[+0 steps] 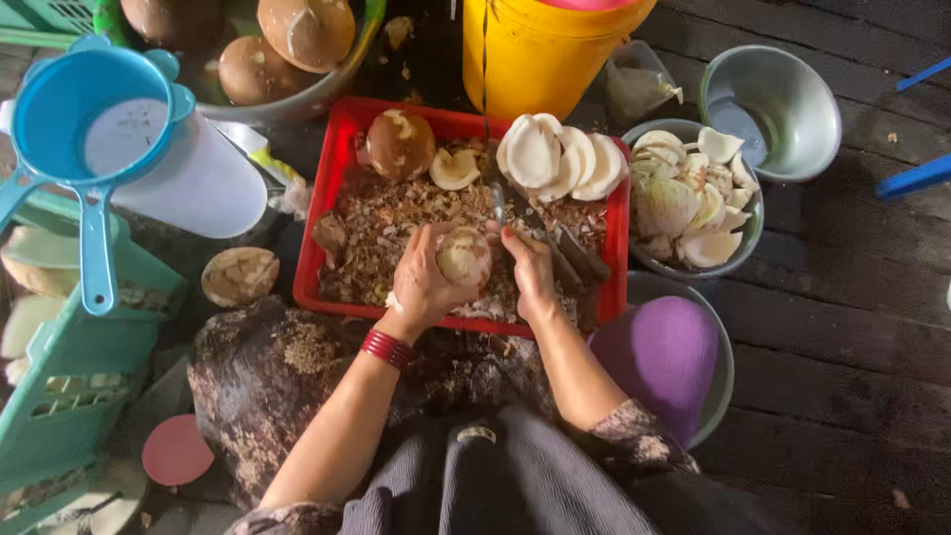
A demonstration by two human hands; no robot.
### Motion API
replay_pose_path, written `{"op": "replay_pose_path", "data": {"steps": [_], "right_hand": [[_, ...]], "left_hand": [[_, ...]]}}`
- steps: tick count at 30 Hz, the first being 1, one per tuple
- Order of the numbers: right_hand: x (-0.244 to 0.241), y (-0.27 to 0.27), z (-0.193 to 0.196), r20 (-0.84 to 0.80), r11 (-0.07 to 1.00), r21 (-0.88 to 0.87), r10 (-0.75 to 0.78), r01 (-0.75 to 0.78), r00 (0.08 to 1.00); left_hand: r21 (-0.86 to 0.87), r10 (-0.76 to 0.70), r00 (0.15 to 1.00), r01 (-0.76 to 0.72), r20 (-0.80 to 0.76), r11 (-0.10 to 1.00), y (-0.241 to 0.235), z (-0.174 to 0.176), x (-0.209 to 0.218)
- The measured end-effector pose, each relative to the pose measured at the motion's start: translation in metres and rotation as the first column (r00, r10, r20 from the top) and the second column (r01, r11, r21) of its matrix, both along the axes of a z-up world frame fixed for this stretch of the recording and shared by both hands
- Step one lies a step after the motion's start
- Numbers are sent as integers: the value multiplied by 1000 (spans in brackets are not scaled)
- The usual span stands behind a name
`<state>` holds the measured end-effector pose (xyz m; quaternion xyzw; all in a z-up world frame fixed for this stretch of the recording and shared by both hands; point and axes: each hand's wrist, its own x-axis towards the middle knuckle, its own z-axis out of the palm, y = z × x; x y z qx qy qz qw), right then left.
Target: The person sits on the floor and uses a knife to peel the husk from a coconut. They rotate the coconut and scrape away the outer layer, placing the peeled coconut and husk pieces into a red tray.
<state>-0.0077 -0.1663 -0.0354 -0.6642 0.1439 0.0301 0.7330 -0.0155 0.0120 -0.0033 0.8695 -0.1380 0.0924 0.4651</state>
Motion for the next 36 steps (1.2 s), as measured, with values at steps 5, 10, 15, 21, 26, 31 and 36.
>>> {"op": "replay_pose_path", "data": {"steps": [5,10,15,21,26,31,36], "right_hand": [[-22,31,29,587,681,-670,240,297,773],[-4,31,51,-64,935,-355,-20,-4,998],[-6,31,43,569,569,-735,221,369,792],[10,18,7,269,728,-678,118,101,956],[-8,10,39,323,617,-783,305,73,896],[40,-23,71,-240,661,-718,56,-216,969],[125,-43,56,22,179,-984,177,-10,984]], "left_hand": [[36,0,998,-2,62,999,-9,-7,3],[-6,9,1000,-9,22,1000,-14,-6,7],[32,47,993,-51,106,998,-19,0,11],[-12,38,996,-37,81,999,-13,-2,3],[-7,50,996,-50,74,999,-11,5,2],[-4,78,997,-78,-27,997,-12,9,-3],[-21,93,996,-93,-3,995,-11,10,-2]]}}
